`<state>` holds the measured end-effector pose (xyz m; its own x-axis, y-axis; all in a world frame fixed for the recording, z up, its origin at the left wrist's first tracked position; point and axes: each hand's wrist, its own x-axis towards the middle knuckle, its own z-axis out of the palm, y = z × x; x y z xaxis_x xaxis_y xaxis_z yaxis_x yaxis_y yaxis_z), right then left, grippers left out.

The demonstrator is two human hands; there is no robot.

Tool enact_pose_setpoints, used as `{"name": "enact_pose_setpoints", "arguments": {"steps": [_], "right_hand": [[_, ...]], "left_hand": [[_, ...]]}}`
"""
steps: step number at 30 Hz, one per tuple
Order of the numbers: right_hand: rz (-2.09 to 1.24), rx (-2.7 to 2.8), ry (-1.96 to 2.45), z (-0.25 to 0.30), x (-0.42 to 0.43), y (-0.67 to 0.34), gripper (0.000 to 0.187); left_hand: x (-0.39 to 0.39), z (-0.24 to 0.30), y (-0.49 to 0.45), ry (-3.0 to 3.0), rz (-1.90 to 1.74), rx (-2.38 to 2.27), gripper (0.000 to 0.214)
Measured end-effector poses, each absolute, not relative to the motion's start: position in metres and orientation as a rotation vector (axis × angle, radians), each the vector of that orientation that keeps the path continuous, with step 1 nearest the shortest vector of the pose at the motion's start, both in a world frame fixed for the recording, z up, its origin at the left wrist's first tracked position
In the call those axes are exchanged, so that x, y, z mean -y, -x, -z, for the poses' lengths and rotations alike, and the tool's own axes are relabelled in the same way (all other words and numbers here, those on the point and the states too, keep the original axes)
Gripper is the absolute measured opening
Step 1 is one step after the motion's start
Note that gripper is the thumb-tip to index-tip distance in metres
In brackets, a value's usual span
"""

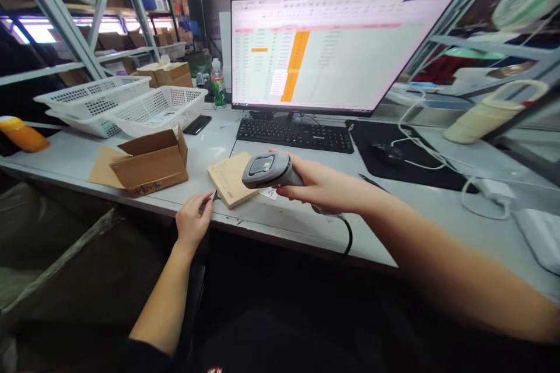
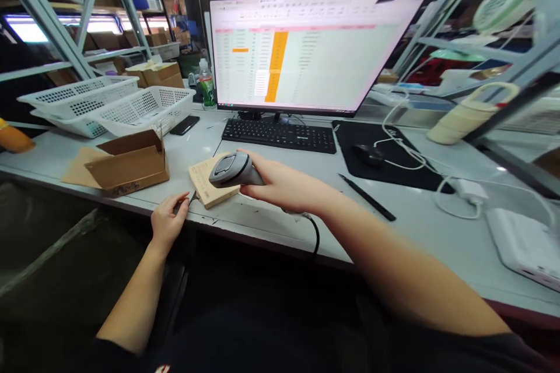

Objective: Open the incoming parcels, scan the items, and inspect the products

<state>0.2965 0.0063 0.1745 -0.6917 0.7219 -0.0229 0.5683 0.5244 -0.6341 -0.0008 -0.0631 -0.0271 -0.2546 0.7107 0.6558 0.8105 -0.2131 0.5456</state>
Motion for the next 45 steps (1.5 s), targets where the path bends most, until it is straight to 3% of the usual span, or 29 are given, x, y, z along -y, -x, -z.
{"name": "enact_pose_setpoints", "arguments": {"steps": [5,10,13,17,22,26,31,36,45], "right_hand": [[-1.055,2.196,1.429,-0.144,-0.026,-0.331,0.100],[-0.965,2.011,1.795,-0.097,-0.060,-0.374,0.090],[-0.823,2.101,1.800,-0.087,-0.084,-0.398,0.066],[-0.523,2.096,1.853,-0.083,-0.124,-0.422,0.055],[-0.150,2.060,1.928,-0.054,-0.167,-0.433,0.060],[0.025,2.059,1.905,-0.031,-0.185,-0.430,0.064],[0.163,2.073,1.855,-0.020,-0.194,-0.422,0.063],[0.198,2.083,1.846,-0.017,-0.202,-0.413,0.058],[0.163,2.115,1.737,-0.018,-0.214,-0.392,0.049]], "left_hand": [[0.064,0.029,-0.002,1.881,1.448,1.880,0.026],[0.072,0.026,-0.009,1.992,1.389,1.848,0.034],[0.075,0.022,-0.019,2.080,1.351,1.804,0.035],[0.071,0.020,-0.036,2.139,1.289,1.696,0.038],[0.067,0.024,-0.050,2.172,0.889,1.613,0.056],[0.072,0.029,-0.039,2.241,0.789,1.427,0.071],[0.076,0.037,-0.016,2.309,0.852,1.123,0.046],[0.073,0.031,-0.012,2.353,1.035,1.127,0.038],[0.072,0.028,-0.026,2.263,0.967,1.349,0.044]]}}
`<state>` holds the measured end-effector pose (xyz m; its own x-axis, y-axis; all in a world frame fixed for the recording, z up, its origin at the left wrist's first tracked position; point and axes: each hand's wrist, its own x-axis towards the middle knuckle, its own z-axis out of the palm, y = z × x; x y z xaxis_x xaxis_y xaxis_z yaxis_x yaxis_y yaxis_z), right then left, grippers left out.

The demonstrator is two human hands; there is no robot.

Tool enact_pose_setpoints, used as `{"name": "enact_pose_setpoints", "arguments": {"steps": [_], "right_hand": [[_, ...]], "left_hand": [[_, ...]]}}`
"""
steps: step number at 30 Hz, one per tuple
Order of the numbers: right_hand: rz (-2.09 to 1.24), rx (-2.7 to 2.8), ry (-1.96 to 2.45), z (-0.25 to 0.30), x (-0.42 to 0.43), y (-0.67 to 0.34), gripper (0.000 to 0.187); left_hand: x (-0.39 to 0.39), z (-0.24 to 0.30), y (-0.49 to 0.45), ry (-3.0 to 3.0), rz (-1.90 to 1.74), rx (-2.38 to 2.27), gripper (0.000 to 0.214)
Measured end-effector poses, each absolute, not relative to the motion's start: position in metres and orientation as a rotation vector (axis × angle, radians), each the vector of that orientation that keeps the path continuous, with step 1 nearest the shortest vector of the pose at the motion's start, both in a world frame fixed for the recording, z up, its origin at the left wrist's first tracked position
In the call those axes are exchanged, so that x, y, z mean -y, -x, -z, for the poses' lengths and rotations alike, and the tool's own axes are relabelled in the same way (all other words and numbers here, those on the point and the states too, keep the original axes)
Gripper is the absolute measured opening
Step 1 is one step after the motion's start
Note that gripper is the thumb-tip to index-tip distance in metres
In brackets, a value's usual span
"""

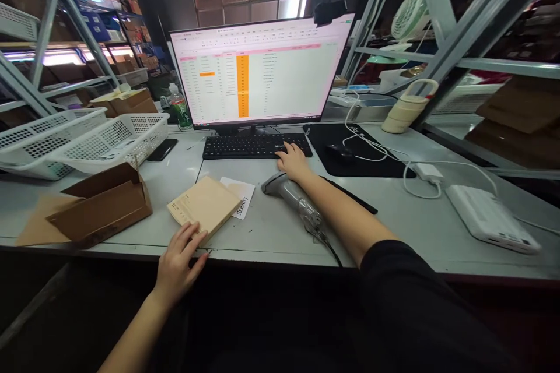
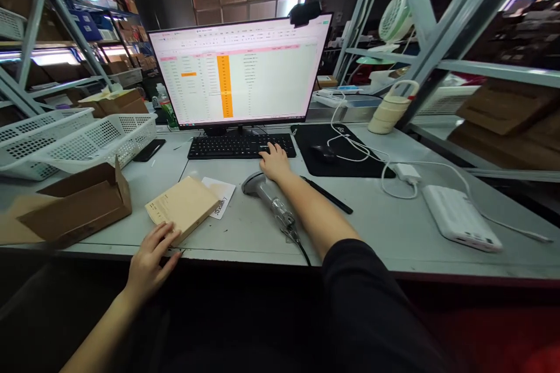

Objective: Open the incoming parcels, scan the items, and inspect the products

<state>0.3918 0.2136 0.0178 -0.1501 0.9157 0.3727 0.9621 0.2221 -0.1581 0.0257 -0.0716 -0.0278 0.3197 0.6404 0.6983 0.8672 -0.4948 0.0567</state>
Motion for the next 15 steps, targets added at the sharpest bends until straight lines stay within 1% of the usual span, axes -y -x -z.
{"name": "enact_pose_setpoints", "arguments": {"steps": [3,4,8,10,12,15], "right_hand": [[0.129,2.061,1.705,-0.026,-0.213,-0.388,0.046],[0.116,2.036,1.696,-0.033,-0.212,-0.388,0.046],[0.074,1.955,1.615,-0.076,-0.200,-0.378,0.054],[0.022,1.990,1.534,-0.098,-0.183,-0.361,0.056],[-0.129,2.123,1.437,-0.112,-0.157,-0.334,0.057],[-0.525,2.474,1.340,-0.114,-0.115,-0.289,0.065]], "left_hand": [[0.074,0.029,-0.023,2.291,0.864,1.278,0.051],[0.074,0.029,-0.022,2.300,0.846,1.255,0.050],[0.076,0.029,-0.018,2.340,0.835,1.191,0.035],[0.076,0.029,-0.018,2.336,0.852,1.166,0.033],[0.076,0.030,-0.018,2.317,0.865,1.163,0.035],[0.075,0.032,-0.020,2.301,0.883,1.165,0.042]]}}
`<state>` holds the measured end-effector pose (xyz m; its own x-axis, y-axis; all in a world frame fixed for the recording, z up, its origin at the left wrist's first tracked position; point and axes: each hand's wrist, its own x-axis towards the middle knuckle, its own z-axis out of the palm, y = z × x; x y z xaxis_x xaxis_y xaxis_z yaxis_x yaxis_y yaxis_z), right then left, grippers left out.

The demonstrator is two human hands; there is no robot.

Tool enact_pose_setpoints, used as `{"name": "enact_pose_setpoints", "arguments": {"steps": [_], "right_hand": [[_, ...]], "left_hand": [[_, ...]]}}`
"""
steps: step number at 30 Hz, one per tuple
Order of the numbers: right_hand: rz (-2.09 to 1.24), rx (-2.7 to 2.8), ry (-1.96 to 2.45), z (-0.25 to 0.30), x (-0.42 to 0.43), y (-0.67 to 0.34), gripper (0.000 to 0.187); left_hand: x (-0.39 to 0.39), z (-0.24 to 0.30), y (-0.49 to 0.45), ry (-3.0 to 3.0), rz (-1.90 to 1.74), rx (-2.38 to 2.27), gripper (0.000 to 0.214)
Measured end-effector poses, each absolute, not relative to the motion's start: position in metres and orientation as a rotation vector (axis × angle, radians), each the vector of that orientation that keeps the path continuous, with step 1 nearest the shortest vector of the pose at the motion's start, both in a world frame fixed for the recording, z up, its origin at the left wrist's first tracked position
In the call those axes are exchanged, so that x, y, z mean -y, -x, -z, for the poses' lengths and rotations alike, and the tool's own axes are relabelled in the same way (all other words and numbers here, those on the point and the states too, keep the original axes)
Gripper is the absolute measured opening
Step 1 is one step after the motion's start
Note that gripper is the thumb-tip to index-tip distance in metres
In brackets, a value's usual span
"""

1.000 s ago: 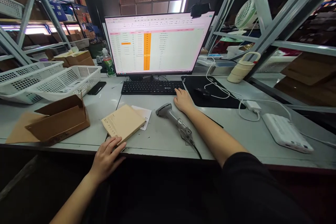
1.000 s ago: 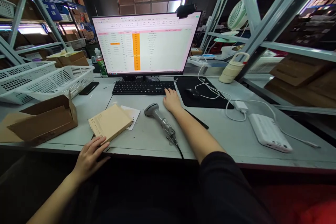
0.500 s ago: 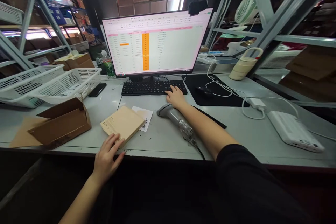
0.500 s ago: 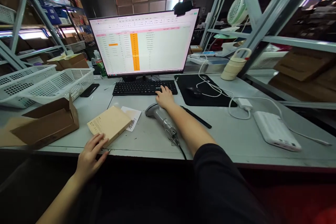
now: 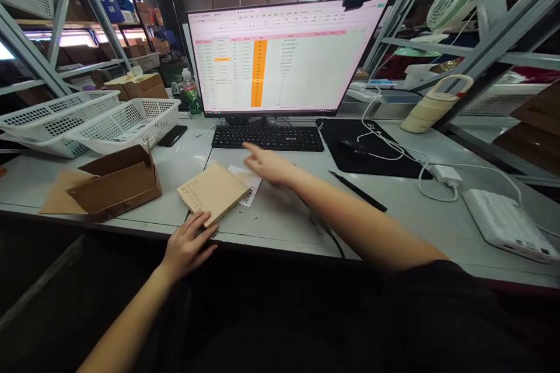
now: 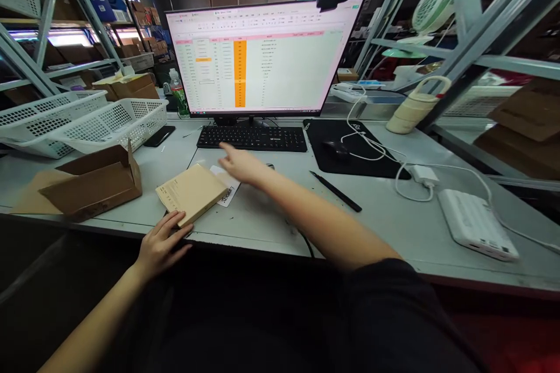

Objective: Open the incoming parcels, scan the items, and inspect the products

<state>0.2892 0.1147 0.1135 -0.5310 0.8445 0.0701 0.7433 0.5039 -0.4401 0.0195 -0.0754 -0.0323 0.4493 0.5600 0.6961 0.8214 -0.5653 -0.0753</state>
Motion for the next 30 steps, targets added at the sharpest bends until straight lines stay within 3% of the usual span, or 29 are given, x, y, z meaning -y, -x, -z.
{"name": "enact_pose_setpoints", "arguments": {"steps": [11,13,15,18,22,25,30], "right_hand": [[-0.796,2.481,1.234,-0.092,-0.064,-0.241,0.066],[-0.883,2.395,1.062,-0.100,-0.045,-0.240,0.065],[-0.936,2.358,0.755,-0.108,-0.025,-0.238,0.069],[-0.740,2.404,0.358,-0.113,-0.007,-0.238,0.075],[-0.269,2.283,0.426,-0.115,-0.019,-0.248,0.071],[-0.101,2.228,0.540,-0.122,-0.034,-0.260,0.063],[-0.122,2.283,0.480,-0.139,-0.030,-0.279,0.031]], "left_hand": [[0.069,0.032,-0.034,2.187,1.123,1.491,0.079],[0.065,0.033,-0.035,2.103,1.271,1.505,0.085],[0.059,0.033,-0.034,1.963,1.493,1.584,0.079],[0.052,0.029,-0.032,1.670,1.997,1.778,0.060],[0.058,0.018,-0.029,1.525,2.540,1.759,0.059],[0.071,0.016,-0.024,1.625,2.683,1.742,0.058],[0.088,0.027,-0.013,1.640,2.765,1.715,0.053]]}}
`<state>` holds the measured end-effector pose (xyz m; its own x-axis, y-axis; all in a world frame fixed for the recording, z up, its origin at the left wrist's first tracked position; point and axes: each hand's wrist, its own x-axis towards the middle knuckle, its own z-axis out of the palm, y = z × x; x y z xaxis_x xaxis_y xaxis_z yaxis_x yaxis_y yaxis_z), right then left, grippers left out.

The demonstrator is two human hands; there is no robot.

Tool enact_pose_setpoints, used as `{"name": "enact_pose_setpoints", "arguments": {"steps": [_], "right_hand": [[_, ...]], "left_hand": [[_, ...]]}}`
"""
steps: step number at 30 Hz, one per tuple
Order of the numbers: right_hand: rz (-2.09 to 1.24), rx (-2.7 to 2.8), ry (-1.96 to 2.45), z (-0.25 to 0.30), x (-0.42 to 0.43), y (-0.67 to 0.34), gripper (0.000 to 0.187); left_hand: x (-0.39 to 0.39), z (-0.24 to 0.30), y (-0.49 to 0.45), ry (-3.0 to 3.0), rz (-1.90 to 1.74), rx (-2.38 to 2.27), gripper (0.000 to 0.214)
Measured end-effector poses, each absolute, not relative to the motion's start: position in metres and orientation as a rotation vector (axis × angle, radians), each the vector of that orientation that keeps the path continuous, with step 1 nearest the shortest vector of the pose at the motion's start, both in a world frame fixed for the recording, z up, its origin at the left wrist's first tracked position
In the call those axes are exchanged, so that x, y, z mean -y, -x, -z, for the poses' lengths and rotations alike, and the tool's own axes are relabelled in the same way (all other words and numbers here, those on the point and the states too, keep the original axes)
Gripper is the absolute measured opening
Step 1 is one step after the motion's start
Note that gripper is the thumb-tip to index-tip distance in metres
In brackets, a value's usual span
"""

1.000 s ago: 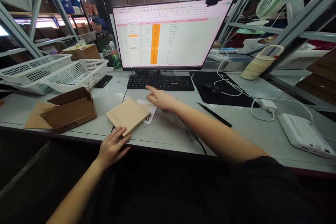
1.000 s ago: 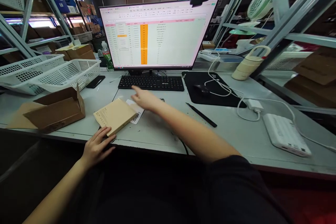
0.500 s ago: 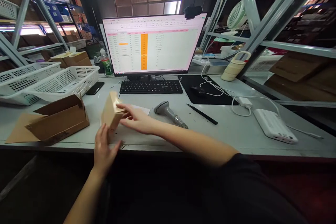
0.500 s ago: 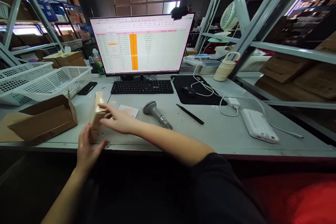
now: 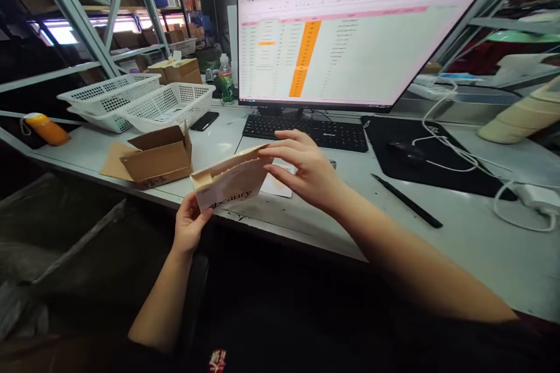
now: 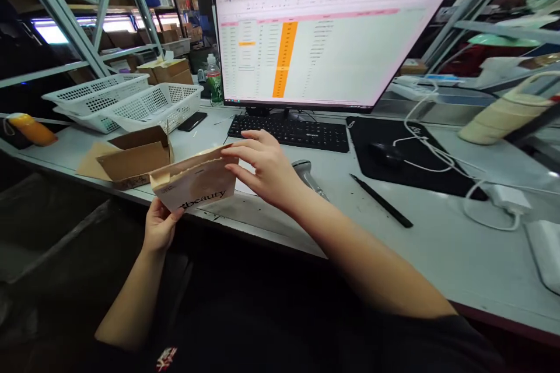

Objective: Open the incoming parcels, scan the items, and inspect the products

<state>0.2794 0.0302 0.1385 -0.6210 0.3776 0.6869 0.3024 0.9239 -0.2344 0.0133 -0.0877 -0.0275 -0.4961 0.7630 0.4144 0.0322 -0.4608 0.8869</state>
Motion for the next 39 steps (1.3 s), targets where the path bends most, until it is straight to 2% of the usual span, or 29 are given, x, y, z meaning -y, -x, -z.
{"name": "enact_pose_setpoints", "arguments": {"steps": [6,12,19,24,28,31,33,36,39], "right_hand": [[0.090,2.330,0.386,-0.139,0.003,-0.287,0.020],[0.090,2.383,0.346,-0.141,0.018,-0.294,0.007],[0.232,2.339,0.215,-0.141,0.038,-0.299,0.024],[-0.003,2.324,0.291,-0.141,0.033,-0.303,0.016],[-0.137,2.319,0.596,-0.127,-0.008,-0.306,0.036],[-0.064,2.715,0.928,-0.099,-0.041,-0.301,0.069],[0.014,2.962,1.148,-0.080,-0.055,-0.294,0.083],[-0.013,3.061,1.383,-0.065,-0.063,-0.281,0.081],[-0.064,3.006,1.457,-0.069,-0.069,-0.272,0.063]], "left_hand": [[0.098,0.041,-0.006,-1.162,-2.088,-1.216,0.048],[0.105,0.028,-0.012,-1.306,-2.088,-1.145,0.050],[0.108,0.008,-0.020,-1.271,-2.157,-1.108,0.044],[0.102,0.016,-0.018,-1.155,-2.139,-1.087,0.044],[0.092,0.019,-0.008,-0.872,-2.301,-1.097,0.057],[0.086,0.019,0.000,-0.797,-2.376,-1.150,0.061],[0.083,0.022,0.002,-0.777,-2.375,-1.174,0.062],[0.082,0.026,0.000,-0.744,-2.337,-1.164,0.061],[0.082,0.028,-0.003,-0.722,-2.335,-1.147,0.060]]}}
